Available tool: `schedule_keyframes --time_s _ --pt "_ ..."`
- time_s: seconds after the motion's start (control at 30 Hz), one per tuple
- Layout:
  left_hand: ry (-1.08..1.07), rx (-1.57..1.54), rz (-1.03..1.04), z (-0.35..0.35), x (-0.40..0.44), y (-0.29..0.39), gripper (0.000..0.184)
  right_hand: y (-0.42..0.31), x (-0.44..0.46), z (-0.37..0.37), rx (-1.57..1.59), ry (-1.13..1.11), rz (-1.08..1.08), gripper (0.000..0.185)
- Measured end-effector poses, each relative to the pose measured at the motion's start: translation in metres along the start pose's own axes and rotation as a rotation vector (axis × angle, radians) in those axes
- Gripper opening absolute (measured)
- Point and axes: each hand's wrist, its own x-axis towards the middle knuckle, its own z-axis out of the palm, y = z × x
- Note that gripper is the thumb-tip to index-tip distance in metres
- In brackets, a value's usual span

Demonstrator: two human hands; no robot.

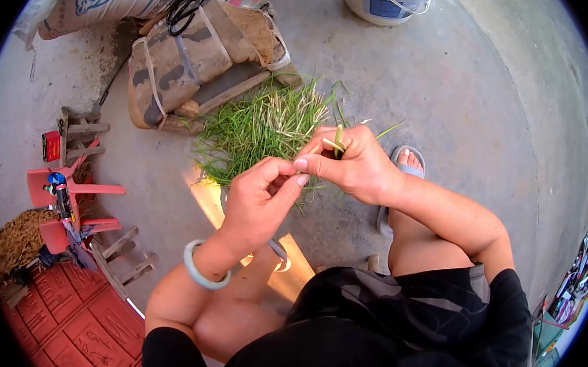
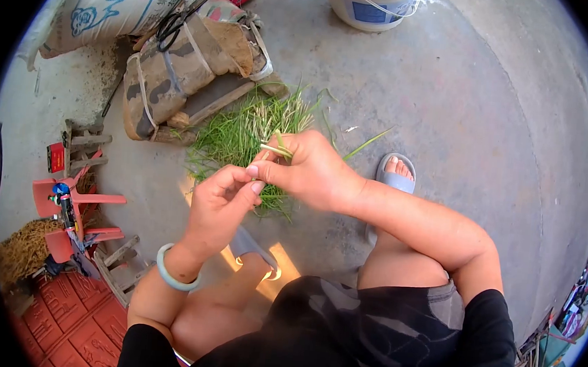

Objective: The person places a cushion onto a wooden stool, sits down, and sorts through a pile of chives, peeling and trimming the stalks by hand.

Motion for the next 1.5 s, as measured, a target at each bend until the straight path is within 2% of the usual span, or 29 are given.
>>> schedule_keyframes --time_s 0.07,0.27,0.37,0.57,0.77,1.07,1.37,1.5 --pt "0.015 0.057 -0.008 0.001 0.001 0.005 0.011 -0.001 0.000 0.001 -0.011 0.003 0.016 0.008" --pt "-0.015 -0.051 -0.077 -0.002 0.000 0.007 0.015 0.002 0.000 -0.001 -0.168 -0.067 -0.017 0.009" --pt "-0.068 -0.113 -0.149 -0.007 0.001 0.009 0.016 0.002 0.001 -0.001 -0.114 -0.112 -0.031 0.011" --pt "-0.168 -0.219 -0.235 -0.011 0.002 0.011 0.019 -0.004 0.004 -0.006 -0.279 -0.215 -0.165 0.012" --pt "-0.391 -0.542 -0.428 -0.022 0.004 0.005 0.023 -0.002 0.005 -0.018 -0.293 -0.314 -0.172 0.013" --pt "-0.525 -0.769 -0.479 -0.022 0.005 0.002 0.025 -0.005 0.001 -0.023 -0.321 -0.333 -0.175 0.012" --pt "-0.466 -0.670 -0.437 -0.018 0.005 0.001 0.024 -0.006 -0.003 -0.029 -0.238 -0.259 -0.123 0.008" --pt "-0.340 -0.521 -0.352 -0.011 0.005 0.002 0.022 0.003 -0.003 -0.031 -0.147 -0.213 -0.034 0.011"
